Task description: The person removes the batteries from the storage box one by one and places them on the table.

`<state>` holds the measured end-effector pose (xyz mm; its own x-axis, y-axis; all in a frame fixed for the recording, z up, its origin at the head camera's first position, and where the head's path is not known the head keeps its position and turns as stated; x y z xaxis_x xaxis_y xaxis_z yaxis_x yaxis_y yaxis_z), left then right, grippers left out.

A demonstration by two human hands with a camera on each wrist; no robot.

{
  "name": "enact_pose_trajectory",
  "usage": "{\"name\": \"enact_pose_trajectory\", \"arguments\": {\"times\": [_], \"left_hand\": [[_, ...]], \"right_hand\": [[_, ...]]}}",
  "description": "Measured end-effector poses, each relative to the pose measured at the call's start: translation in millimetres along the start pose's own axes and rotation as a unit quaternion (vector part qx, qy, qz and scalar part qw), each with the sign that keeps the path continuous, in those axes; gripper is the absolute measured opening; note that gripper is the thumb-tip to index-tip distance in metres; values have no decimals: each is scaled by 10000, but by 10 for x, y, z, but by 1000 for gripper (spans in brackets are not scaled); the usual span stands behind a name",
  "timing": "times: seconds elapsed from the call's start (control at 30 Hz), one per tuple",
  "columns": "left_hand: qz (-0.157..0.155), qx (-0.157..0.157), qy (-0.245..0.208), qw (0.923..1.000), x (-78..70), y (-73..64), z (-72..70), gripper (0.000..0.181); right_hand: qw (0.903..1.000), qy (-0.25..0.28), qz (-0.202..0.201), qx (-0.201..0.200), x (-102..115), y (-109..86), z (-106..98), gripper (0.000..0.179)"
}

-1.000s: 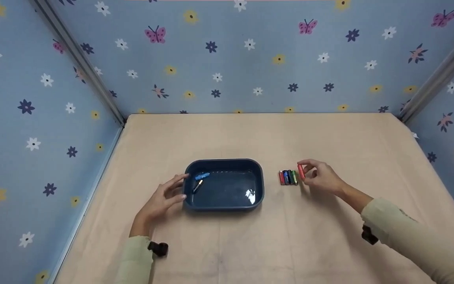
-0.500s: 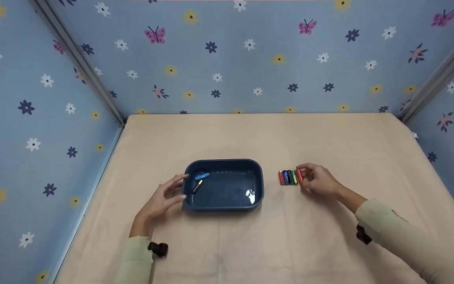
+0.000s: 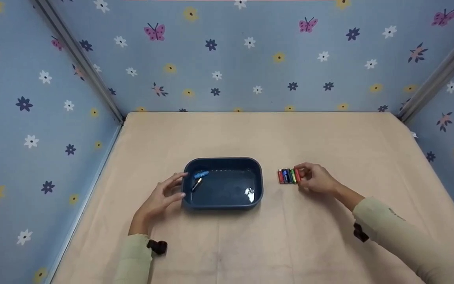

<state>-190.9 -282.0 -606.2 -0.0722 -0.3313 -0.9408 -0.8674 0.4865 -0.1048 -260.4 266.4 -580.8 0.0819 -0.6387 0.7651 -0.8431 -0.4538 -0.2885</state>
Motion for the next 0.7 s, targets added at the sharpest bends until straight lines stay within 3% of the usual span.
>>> {"name": "enact_pose_trajectory", "arguments": {"times": [0.4,0.57,0.7], "left_hand": [[73,-14,-81,9999,11,29,-5,70],[56,-82,-18,9999,13,36,2,69],[82,-81,-13,9999,22,35,1,68]], "right_hand": [[9993,-216,-54,306,58,-21,-55,69],[9958,-166,144,893,132,-30,-153,86],[9863,-182,558,1542,258,-35,-294,102]]}}
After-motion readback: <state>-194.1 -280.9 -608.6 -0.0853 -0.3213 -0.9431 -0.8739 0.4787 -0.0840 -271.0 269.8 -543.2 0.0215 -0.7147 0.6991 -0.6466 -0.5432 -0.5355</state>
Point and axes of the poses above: each hand's wrist, its own y-axis towards the middle knuckle, its own z-axis out of the palm, x = y × z, the point moved 1 cm from there along y, towards the middle knuckle, and after that the axes turned 9 degrees about x, right-handed, at the moved point
